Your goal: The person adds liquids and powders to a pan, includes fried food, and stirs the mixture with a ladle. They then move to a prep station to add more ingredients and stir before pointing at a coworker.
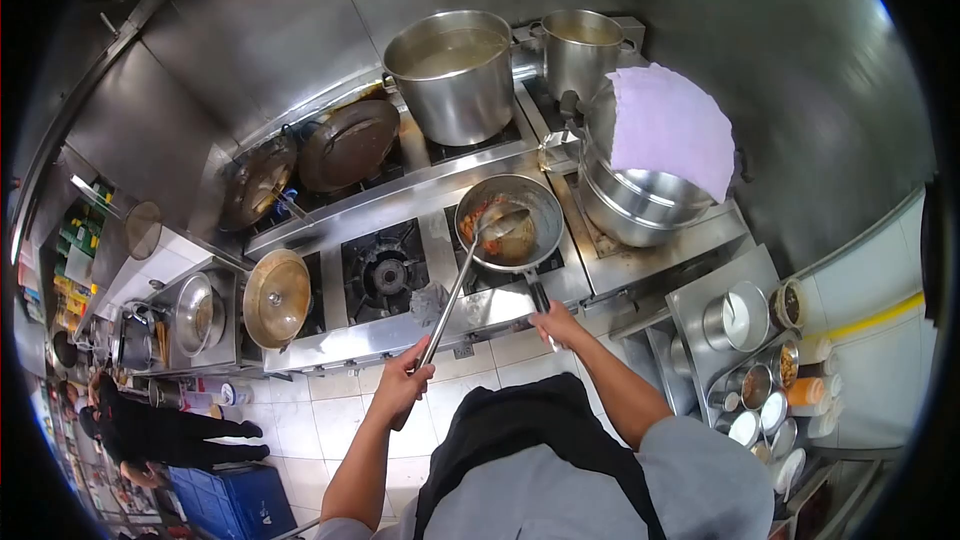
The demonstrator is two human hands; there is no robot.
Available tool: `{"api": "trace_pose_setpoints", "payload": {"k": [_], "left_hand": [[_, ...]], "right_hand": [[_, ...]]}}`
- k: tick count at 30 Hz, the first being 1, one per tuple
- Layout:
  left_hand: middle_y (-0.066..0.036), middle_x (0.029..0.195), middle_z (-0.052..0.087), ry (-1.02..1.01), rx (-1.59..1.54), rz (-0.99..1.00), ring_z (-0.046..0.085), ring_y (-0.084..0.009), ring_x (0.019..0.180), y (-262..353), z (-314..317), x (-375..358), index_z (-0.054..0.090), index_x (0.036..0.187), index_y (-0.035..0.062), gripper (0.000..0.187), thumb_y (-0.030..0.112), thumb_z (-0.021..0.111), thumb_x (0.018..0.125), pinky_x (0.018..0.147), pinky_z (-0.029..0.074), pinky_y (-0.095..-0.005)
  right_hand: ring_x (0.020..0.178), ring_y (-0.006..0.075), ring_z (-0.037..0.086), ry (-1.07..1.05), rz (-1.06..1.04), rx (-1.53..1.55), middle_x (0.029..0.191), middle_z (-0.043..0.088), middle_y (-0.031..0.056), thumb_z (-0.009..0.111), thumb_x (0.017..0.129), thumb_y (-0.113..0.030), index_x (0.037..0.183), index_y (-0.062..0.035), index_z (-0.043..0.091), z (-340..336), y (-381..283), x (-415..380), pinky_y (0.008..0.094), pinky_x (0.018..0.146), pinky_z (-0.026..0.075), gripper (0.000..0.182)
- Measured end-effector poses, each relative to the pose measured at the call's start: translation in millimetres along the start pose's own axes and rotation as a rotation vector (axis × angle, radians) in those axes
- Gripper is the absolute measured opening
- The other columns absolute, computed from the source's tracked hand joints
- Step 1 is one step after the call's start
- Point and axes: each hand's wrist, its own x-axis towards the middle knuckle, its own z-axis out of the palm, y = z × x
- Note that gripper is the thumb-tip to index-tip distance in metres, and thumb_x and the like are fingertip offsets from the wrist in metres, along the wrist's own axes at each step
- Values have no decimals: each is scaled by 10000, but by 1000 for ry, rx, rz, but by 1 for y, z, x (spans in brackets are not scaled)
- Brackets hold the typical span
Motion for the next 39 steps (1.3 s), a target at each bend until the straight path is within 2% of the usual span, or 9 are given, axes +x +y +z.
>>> {"api": "trace_pose_setpoints", "payload": {"k": [8, 11, 13, 14, 20, 27, 30, 36, 39], "left_hand": [[-6, 785, 570, 136, 56, 104, 508, -85, 583, 17, 0, 8, 484, 1456, 217, 604, 59, 650, 897, 511, 462, -264], [-20, 782, 576, 72, 146, 48, 522, -94, 581, 19, -22, -18, 491, 1450, 218, 606, 59, 653, 888, 530, 475, -267], [-41, 771, 569, 22, 262, 0, 520, -91, 575, 22, -23, -27, 499, 1444, 223, 602, 70, 655, 883, 533, 473, -263], [-120, 832, 644, 8, 361, -41, 626, -190, 638, 24, -22, -23, 506, 1434, 207, 590, 99, 660, 875, 623, 518, -332], [-238, 1096, 665, 207, 650, 283, 631, -437, 1002, 5, -1, 70, 519, 1402, 157, 566, 100, 639, 851, 896, 490, -462], [-243, 1074, 665, 176, 626, 290, 645, -412, 995, -5, -6, 28, 502, 1420, 194, 604, 117, 662, 842, 899, 499, -445], [-241, 1068, 669, 35, 624, 140, 642, -419, 987, -6, -6, 6, 510, 1414, 197, 598, 128, 662, 839, 899, 498, -448], [-240, 1064, 672, 128, 696, 343, 637, -430, 988, -3, -8, 56, 511, 1412, 201, 587, 152, 654, 845, 899, 498, -470], [-250, 1045, 671, 201, 744, 308, 634, -436, 981, 7, 0, 65, 511, 1412, 202, 587, 146, 652, 845, 887, 498, -486]], "right_hand": [[406, 115, 483, -47, -20, -82, 553, 522, 19, 633, 837, -102, 846, -46, 534, 19, 6, -13, 294, 383, 412, 115], [412, 120, 493, -81, 38, 108, 552, 531, 28, 655, 841, -122, 822, -44, 532, 16, 4, -39, 297, 389, 418, 147], [408, 125, 489, -13, -11, -85, 550, 526, 33, 649, 843, -119, 807, -42, 528, 12, -2, -15, 305, 381, 416, 148], [407, 126, 493, -23, 44, -25, 551, 533, 35, 645, 840, -114, 791, -44, 528, 11, -14, -2, 300, 382, 411, 145], [414, 131, 505, 3, 15, -45, 561, 539, 37, 654, 835, -106, 825, -40, 526, 27, -47, 48, 303, 388, 412, 145], [430, 118, 509, -31, -25, 54, 597, 513, 7, 623, 851, -69, 885, -35, 529, 18, 17, -38, 298, 385, 410, 106], [420, 119, 501, -12, -63, -36, 587, 527, 15, 625, 838, -74, 844, -38, 535, 15, 26, -13, 289, 381, 407, 97], [426, 124, 518, 20, 105, -19, 553, 537, 29, 645, 804, -85, 762, -45, 557, 25, -46, 35, 299, 400, 411, 105], [429, 130, 530, 59, -51, -180, 546, 530, 27, 645, 806, -85, 779, -47, 554, 32, -24, 23, 307, 398, 416, 102]]}}
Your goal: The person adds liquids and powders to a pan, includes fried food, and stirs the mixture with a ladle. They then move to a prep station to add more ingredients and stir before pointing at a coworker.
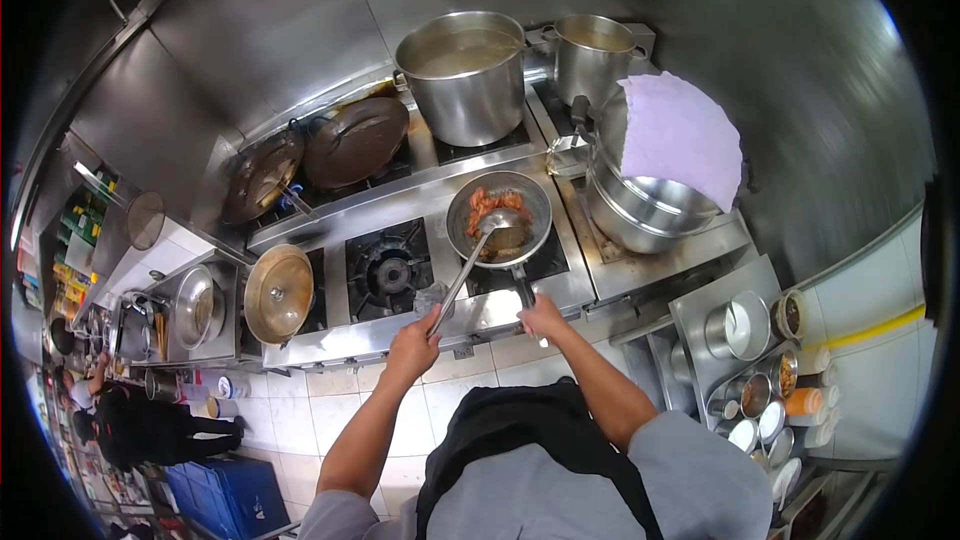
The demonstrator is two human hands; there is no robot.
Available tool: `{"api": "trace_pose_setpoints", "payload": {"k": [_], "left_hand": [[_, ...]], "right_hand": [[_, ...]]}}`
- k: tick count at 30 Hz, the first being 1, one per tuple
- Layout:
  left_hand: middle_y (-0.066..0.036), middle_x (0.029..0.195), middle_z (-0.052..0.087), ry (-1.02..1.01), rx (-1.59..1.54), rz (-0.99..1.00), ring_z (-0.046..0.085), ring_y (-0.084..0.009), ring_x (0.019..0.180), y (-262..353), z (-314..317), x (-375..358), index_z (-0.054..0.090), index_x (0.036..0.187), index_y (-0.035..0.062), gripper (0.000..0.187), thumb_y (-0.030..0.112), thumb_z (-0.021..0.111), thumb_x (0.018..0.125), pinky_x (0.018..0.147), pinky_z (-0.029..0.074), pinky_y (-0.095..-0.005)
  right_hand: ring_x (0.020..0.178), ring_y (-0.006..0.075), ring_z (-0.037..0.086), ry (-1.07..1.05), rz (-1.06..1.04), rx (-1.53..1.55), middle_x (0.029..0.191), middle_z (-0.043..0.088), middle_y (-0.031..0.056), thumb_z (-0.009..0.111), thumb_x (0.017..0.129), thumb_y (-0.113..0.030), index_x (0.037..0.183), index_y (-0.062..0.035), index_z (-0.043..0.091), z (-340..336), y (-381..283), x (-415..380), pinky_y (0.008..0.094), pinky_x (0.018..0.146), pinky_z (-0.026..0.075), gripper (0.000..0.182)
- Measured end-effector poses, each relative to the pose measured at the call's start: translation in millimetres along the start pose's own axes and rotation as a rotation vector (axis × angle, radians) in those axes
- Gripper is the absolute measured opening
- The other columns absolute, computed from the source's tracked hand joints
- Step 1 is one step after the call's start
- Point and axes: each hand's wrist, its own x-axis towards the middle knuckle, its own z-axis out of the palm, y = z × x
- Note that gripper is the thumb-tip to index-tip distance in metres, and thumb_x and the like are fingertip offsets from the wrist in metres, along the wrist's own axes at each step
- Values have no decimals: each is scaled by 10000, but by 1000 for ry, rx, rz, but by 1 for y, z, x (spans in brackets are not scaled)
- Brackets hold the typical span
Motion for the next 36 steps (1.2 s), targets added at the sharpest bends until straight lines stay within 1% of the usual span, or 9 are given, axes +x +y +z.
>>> {"api": "trace_pose_setpoints", "payload": {"k": [3, 8, 15, 18, 24, 27, 32, 35, 36], "left_hand": [[-256, 1017, 673, 55, -24, 17, 635, -441, 970, 1, 0, -17, 508, 1415, 204, 583, 157, 653, 852, 879, 500, -484], [-258, 1089, 663, -174, -176, -114, 637, -428, 1015, 1, -19, -66, 523, 1403, 194, 555, 173, 648, 863, 906, 497, -442], [-251, 1133, 653, -58, -75, 55, 632, -416, 1052, -8, -15, 4, 516, 1408, 197, 569, 172, 653, 856, 921, 490, -437], [-233, 1164, 647, -32, -39, -50, 626, -412, 1069, 11, -30, 7, 519, 1404, 193, 563, 157, 649, 858, 934, 489, -430], [-205, 1190, 646, -116, -121, 54, 642, -377, 1061, 1, -87, -23, 545, 1383, 204, 543, 142, 664, 858, 913, 504, -406], [-241, 1079, 670, -256, 210, 14, 648, -402, 996, 13, -105, -22, 565, 1368, 221, 550, 123, 673, 838, 892, 507, -437], [-227, 1127, 660, -210, 268, -46, 635, -403, 1039, -2, -68, -7, 594, 1335, 191, 518, 110, 656, 827, 909, 499, -442], [-256, 1104, 657, 2, -11, 139, 644, -414, 1018, -32, -24, 1, 536, 1391, 178, 591, 96, 669, 821, 905, 510, -460], [-256, 1122, 654, -12, -84, 14, 643, -410, 1034, -35, -12, 0, 530, 1395, 154, 595, 88, 668, 820, 917, 509, -441]], "right_hand": [[427, 126, 524, -62, -40, 88, 572, 529, 33, 631, 834, -64, 804, -54, 496, -13, 30, -48, 300, 385, 427, 138], [420, 118, 508, -52, 14, 127, 585, 536, 28, 638, 842, -77, 821, -55, 491, -22, 41, -46, 299, 390, 429, 149], [426, 121, 517, -49, 96, 80, 566, 521, 15, 611, 802, -70, 859, -48, 523, -20, -17, 12, 298, 390, 416, 107], [426, 118, 514, 65, -76, 23, 556, 501, 13, 631, 807, -70, 869, -45, 516, -12, 14, -8, 296, 387, 411, 133], [439, 113, 513, -71, -6, 85, 593, 502, 18, 645, 832, -53, 899, -30, 511, -27, 67, -26, 300, 383, 415, 152], [441, 115, 508, -84, 48, 147, 609, 507, 16, 651, 835, -53, 888, -38, 509, -26, 64, -17, 304, 389, 421, 152], [456, 122, 504, -143, 129, 252, 635, 519, 24, 672, 853, -90, 898, -55, 518, -18, 69, -14, 296, 397, 418, 164], [492, 124, 513, -164, 242, 577, 658, 527, 25, 660, 895, -135, 924, -75, 532, -20, 58, -22, 285, 397, 405, 145], [502, 121, 507, -174, 300, 649, 670, 525, 20, 646, 922, -182, 932, -85, 533, -20, 58, -28, 272, 397, 397, 149]]}}
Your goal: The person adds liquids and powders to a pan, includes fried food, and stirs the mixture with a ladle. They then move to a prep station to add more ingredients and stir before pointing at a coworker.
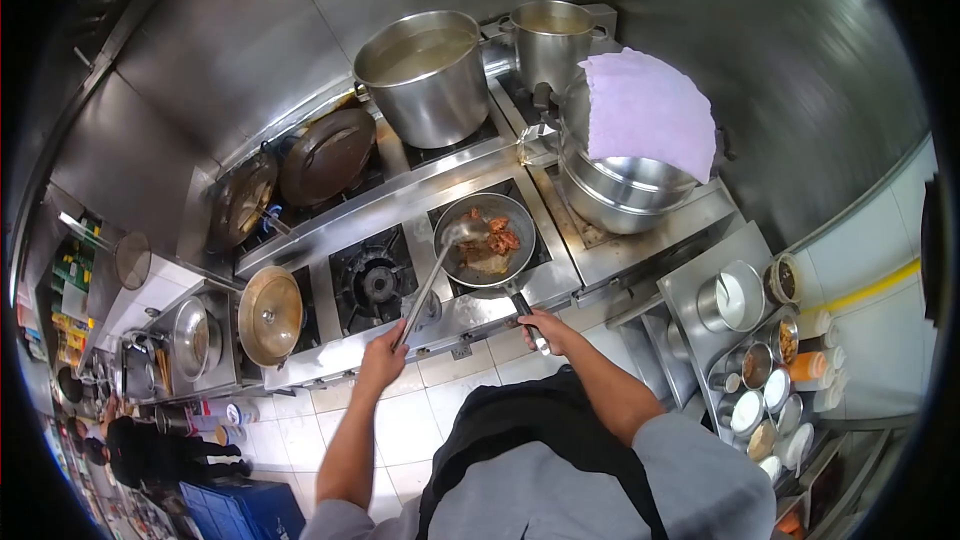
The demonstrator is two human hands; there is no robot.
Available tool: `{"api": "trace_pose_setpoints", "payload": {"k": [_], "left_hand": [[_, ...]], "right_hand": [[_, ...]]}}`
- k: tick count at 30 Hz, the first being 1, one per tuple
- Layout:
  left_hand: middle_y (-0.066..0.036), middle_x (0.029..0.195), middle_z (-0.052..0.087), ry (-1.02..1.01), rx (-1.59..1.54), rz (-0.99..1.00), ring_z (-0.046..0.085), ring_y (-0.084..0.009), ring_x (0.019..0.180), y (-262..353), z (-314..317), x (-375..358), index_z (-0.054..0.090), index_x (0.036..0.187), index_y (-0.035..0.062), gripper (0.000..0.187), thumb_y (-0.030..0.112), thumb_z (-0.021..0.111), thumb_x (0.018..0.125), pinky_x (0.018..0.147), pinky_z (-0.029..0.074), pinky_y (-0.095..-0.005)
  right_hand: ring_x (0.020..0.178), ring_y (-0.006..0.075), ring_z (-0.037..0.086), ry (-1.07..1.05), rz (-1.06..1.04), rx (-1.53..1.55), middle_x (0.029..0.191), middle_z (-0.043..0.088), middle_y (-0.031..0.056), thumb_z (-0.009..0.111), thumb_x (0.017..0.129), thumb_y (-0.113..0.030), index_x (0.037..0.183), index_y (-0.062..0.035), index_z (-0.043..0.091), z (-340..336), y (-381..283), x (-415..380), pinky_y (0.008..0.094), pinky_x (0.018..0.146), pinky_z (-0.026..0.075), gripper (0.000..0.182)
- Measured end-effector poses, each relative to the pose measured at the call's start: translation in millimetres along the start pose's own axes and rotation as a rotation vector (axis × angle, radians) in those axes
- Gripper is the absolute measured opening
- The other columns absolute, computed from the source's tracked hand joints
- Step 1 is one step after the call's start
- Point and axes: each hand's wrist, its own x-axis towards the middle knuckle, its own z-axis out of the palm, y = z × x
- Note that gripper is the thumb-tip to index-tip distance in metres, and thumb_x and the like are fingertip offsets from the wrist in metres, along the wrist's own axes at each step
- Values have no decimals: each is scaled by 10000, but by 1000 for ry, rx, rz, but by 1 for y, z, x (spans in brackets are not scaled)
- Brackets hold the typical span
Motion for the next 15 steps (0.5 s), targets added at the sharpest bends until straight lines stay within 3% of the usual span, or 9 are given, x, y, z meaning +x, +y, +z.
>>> {"api": "trace_pose_setpoints", "payload": {"k": [2, 6, 9, 10, 12, 14, 15], "left_hand": [[-256, 1089, 664, 146, -53, 28, 647, -419, 1011, 3, 28, 3, 531, 1392, 144, 583, 83, 655, 826, 896, 511, -451], [-256, 1039, 674, 147, -8, -117, 648, -431, 981, 6, 89, 38, 529, 1394, 143, 576, 71, 634, 832, 873, 507, -475], [-243, 1052, 670, 117, -43, 6, 647, -425, 965, -7, 120, 47, 527, 1398, 186, 590, 74, 623, 827, 852, 509, -496], [-243, 1052, 670, 118, -46, 8, 647, -425, 965, -9, 114, 41, 527, 1398, 186, 590, 74, 623, 827, 852, 509, -496], [-217, 1026, 669, 58, 237, 113, 650, -400, 943, -16, 85, 24, 552, 1378, 220, 583, 78, 630, 818, 831, 518, -476], [-204, 990, 665, 43, 274, 79, 651, -391, 912, 4, 44, 3, 568, 1363, 227, 569, 81, 635, 817, 815, 517, -470], [-190, 955, 662, 27, 311, 43, 652, -381, 880, 12, 27, -7, 584, 1348, 234, 556, 84, 639, 816, 799, 517, -463]], "right_hand": [[512, 118, 501, 1, 58, 77, 683, 523, 14, 631, 949, -229, 941, -96, 534, -3, 3, -7, 260, 397, 389, 165], [501, 107, 467, -38, 158, 129, 705, 520, 7, 587, 983, -337, 928, -101, 532, -1, 9, -9, 227, 395, 356, 249], [505, 101, 458, -33, 146, 108, 705, 511, 1, 581, 986, -361, 922, -104, 533, 1, 11, -5, 216, 395, 337, 270], [509, 99, 457, -33, 145, 85, 698, 506, -3, 581, 985, -363, 920, -105, 534, 0, 12, -6, 215, 395, 330, 270], [497, 96, 448, -32, 166, 101, 681, 495, -7, 599, 976, -344, 920, -103, 531, -5, 8, -8, 219, 389, 326, 257], [484, 93, 439, -35, 188, 119, 664, 485, -11, 617, 967, -325, 919, -101, 528, -10, 2, -4, 222, 383, 322, 246], [468, 91, 433, -8, 92, -76, 646, 477, -13, 639, 949, -284, 911, -95, 523, -15, -1, 3, 231, 374, 320, 224]]}}
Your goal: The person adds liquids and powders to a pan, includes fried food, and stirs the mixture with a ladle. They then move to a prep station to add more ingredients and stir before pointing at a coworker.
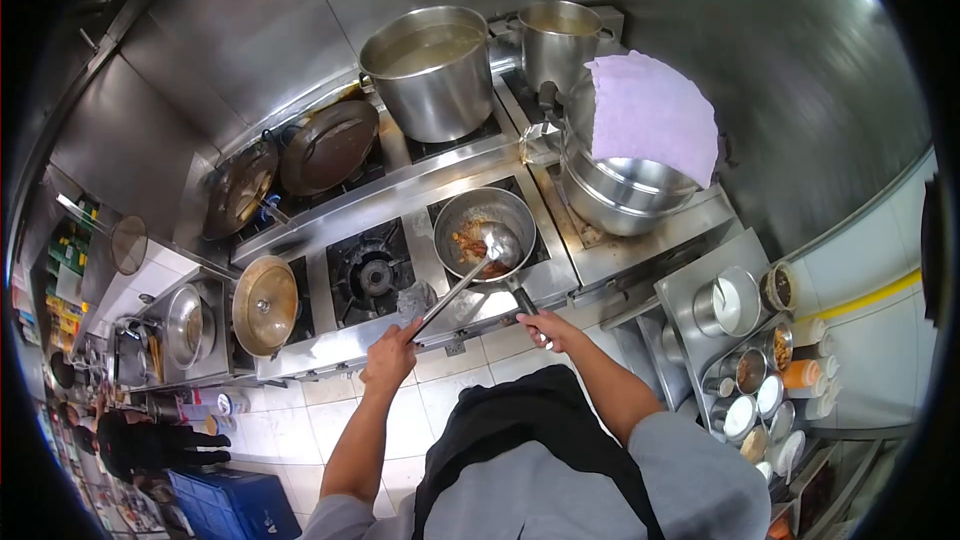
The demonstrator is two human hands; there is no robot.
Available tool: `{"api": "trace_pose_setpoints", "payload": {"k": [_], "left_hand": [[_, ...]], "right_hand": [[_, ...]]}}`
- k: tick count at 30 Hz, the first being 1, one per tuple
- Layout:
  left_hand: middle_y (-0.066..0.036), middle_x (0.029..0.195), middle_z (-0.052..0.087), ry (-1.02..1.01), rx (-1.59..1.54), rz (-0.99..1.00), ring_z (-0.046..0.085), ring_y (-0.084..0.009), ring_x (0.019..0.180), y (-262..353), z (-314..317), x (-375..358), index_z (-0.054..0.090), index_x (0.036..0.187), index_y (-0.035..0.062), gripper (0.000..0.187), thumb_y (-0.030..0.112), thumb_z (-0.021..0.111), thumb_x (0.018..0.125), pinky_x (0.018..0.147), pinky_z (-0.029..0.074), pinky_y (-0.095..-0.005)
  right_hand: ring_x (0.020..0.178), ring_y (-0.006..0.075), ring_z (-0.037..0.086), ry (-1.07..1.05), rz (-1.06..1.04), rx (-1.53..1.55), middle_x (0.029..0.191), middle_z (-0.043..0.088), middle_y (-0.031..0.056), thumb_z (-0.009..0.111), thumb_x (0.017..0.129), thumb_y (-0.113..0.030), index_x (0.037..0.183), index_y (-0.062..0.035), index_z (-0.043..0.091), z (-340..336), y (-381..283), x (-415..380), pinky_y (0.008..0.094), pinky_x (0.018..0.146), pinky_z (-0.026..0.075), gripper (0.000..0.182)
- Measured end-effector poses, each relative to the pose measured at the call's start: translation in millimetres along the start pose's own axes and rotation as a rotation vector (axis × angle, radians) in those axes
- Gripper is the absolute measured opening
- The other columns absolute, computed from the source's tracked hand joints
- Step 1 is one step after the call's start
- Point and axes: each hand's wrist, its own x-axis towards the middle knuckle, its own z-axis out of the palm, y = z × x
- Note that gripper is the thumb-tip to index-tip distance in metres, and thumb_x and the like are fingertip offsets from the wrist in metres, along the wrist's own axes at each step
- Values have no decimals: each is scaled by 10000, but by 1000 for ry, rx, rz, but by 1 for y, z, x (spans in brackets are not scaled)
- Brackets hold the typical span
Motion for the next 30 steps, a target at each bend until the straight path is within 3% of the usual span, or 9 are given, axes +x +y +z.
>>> {"api": "trace_pose_setpoints", "payload": {"k": [1, 2, 5, 8, 13, 18, 21, 25, 30], "left_hand": [[-190, 955, 662, -5, 4, -2, 652, -381, 880, -3, -10, -7, 584, 1348, 234, 556, 84, 639, 816, 799, 517, -463], [-181, 928, 656, 12, -71, 24, 649, -376, 858, -5, -17, -14, 589, 1344, 228, 545, 95, 646, 819, 788, 512, -462], [-176, 889, 662, -8, -218, -1, 650, -366, 834, 2, -50, -46, 582, 1353, 213, 541, 114, 658, 827, 782, 507, -445], [-205, 957, 682, -164, -331, -58, 655, -386, 899, 0, -67, -71, 569, 1365, 206, 539, 121, 648, 839, 825, 512, -427], [-243, 1139, 648, -234, -326, -190, 626, -419, 1049, 13, -45, -65, 561, 1370, 184, 523, 129, 632, 855, 910, 493, -440], [-238, 1114, 660, -50, -303, -165, 625, -423, 1039, 16, -7, -18, 573, 1352, 170, 507, 137, 650, 851, 883, 498, -467], [-233, 1076, 673, 77, -276, -151, 635, -421, 1011, 18, -2, -19, 584, 1336, 169, 493, 143, 658, 850, 869, 503, -467], [-224, 1064, 679, -33, -310, -156, 652, -402, 974, 13, -8, -62, 559, 1370, 195, 530, 145, 654, 851, 870, 506, -451], [-230, 1121, 662, -207, -348, -251, 643, -402, 1016, 21, -28, -68, 544, 1387, 206, 551, 145, 649, 849, 894, 503, -442]], "right_hand": [[453, 90, 426, 38, -92, -192, 628, 469, -15, 661, 931, -242, 903, -90, 518, -2, -2, 5, 240, 364, 317, 211], [409, 96, 438, 70, -113, -182, 581, 480, -2, 687, 878, -157, 894, -80, 505, 3, -5, 9, 270, 343, 320, 199], [408, 112, 464, 93, -205, -246, 562, 490, 16, 671, 869, -152, 868, -75, 539, 8, 28, -13, 295, 357, 343, 153], [378, 122, 462, 135, -146, -424, 524, 481, 21, 661, 858, -142, 845, -70, 518, 14, 36, -58, 306, 348, 346, 160], [394, 129, 486, 151, -186, -290, 514, 489, 22, 639, 825, -110, 781, -61, 525, 27, -7, -46, 305, 347, 350, 132], [377, 122, 443, 170, -266, -401, 550, 481, 24, 655, 819, -71, 840, -52, 492, 38, -33, -14, 292, 335, 348, 166], [378, 117, 432, 171, -288, -429, 551, 475, 19, 648, 825, -73, 886, -52, 489, 23, 6, -36, 287, 342, 350, 171], [386, 109, 429, 145, -198, -322, 558, 466, 13, 634, 835, -73, 913, -62, 480, 13, 23, -51, 285, 343, 350, 173], [407, 96, 442, 74, -139, -272, 582, 475, 13, 636, 822, -56, 840, -68, 484, 25, -17, -28, 277, 345, 358, 153]]}}
